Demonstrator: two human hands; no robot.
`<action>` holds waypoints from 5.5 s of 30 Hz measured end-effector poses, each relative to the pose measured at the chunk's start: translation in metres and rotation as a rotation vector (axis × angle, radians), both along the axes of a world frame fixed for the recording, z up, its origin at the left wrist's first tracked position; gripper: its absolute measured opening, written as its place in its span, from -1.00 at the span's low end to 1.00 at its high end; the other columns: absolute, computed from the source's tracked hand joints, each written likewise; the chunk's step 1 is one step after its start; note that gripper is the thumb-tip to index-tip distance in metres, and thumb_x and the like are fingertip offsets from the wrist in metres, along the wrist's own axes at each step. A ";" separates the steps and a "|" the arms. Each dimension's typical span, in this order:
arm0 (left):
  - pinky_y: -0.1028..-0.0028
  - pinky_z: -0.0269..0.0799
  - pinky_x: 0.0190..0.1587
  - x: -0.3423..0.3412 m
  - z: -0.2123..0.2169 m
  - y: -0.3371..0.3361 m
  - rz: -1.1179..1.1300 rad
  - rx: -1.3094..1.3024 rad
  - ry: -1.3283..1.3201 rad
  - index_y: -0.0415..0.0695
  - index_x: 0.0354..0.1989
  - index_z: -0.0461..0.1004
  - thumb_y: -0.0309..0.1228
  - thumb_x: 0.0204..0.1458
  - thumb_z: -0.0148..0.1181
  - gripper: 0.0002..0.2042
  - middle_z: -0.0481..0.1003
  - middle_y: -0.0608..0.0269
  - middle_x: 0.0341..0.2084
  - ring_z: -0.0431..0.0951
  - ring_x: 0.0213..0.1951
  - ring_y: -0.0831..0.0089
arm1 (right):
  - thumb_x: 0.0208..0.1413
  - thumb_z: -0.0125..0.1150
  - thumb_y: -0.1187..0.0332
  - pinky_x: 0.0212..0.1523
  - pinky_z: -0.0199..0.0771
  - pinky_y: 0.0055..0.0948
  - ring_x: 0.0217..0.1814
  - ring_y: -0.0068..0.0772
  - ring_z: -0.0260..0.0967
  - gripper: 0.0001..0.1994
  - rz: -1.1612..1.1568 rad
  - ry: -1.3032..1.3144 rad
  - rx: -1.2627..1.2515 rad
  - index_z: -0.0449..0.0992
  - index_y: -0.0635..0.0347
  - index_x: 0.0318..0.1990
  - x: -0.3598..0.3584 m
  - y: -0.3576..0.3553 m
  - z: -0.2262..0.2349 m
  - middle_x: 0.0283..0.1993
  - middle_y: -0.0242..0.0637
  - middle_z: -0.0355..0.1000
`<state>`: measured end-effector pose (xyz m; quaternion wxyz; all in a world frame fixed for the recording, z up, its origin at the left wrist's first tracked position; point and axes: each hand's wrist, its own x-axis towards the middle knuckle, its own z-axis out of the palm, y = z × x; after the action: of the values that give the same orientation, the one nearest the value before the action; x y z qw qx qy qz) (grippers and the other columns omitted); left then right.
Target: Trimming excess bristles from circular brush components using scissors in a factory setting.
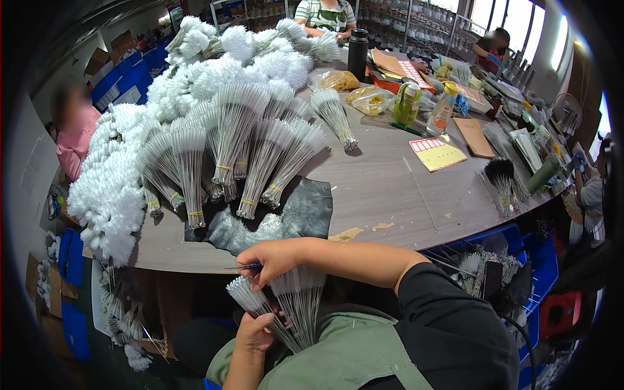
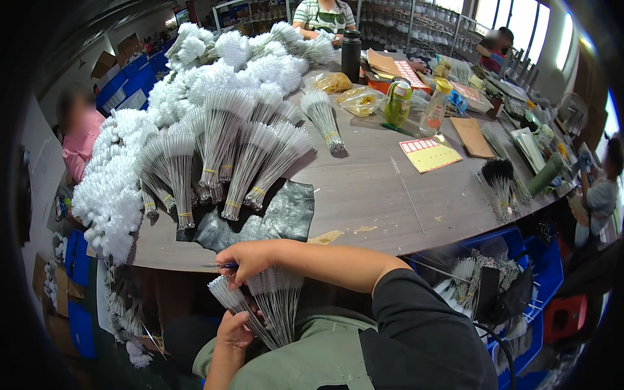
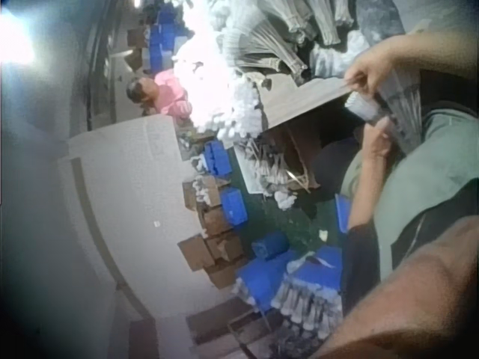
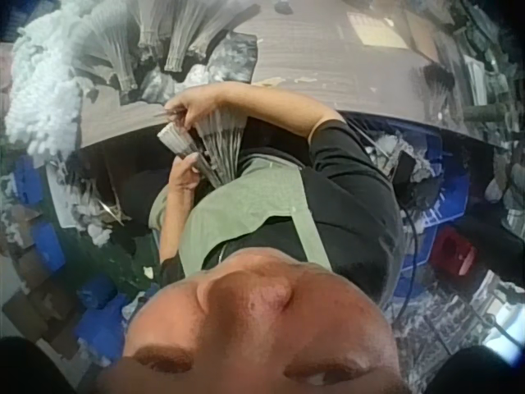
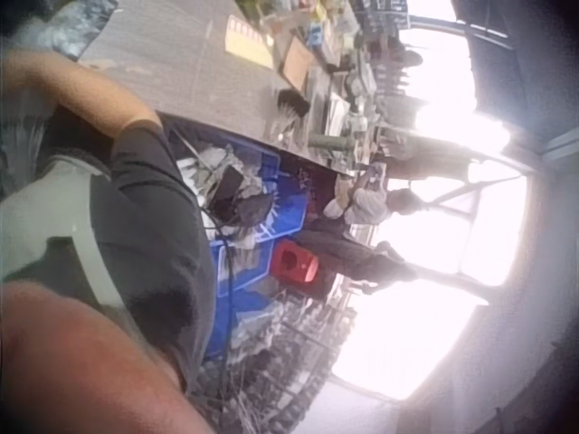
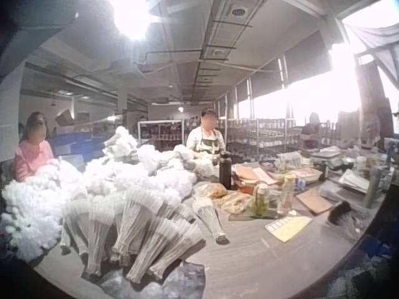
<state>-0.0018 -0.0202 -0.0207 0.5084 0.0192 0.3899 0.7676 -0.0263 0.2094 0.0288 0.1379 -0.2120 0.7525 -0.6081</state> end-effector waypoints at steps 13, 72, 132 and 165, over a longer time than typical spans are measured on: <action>0.29 0.59 -0.29 0.010 0.001 0.003 0.140 -0.107 0.090 -0.26 -0.09 0.38 -0.55 -0.13 0.25 -0.64 0.49 0.20 -0.34 0.55 -0.34 0.39 | -0.06 0.33 0.54 -0.26 0.36 -0.54 -0.27 -0.70 0.37 -0.75 0.000 -0.081 -0.005 0.30 0.22 -0.36 0.006 -0.001 0.013 -0.41 -0.49 0.32; 0.45 0.52 -0.28 0.013 0.010 0.003 0.211 -0.124 0.052 -0.26 -0.11 0.41 -0.55 -0.02 0.22 -0.73 0.52 0.21 -0.34 0.55 -0.38 0.45 | -0.04 0.28 0.49 -0.36 0.26 -0.62 -0.39 -0.72 0.22 -0.79 0.018 -0.202 -0.182 0.30 0.12 -0.39 0.004 0.006 0.001 -0.45 -0.55 0.27; 0.40 0.47 -0.19 0.007 0.005 -0.001 0.098 -0.021 0.038 -0.22 -0.09 0.38 -0.45 -0.09 0.32 -0.63 0.48 0.24 -0.31 0.52 -0.30 0.44 | -0.06 0.39 0.41 -0.19 0.33 -0.59 -0.28 -0.67 0.22 -0.75 0.036 -0.205 -0.224 0.41 0.22 -0.30 -0.001 0.002 0.003 -0.36 -0.50 0.31; 0.44 0.46 -0.22 0.007 0.007 0.000 0.122 -0.091 0.141 -0.24 -0.08 0.38 -0.48 -0.12 0.31 -0.61 0.49 0.25 -0.33 0.50 -0.33 0.47 | -0.07 0.41 0.37 -0.23 0.30 -0.58 -0.35 -0.67 0.16 -0.73 0.099 -0.293 -0.342 0.35 0.20 -0.41 0.000 0.003 0.003 -0.43 -0.54 0.23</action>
<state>0.0052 -0.0204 -0.0135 0.4326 0.0263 0.4594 0.7753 -0.0262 0.2121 0.0315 0.2376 -0.1784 0.5992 -0.7434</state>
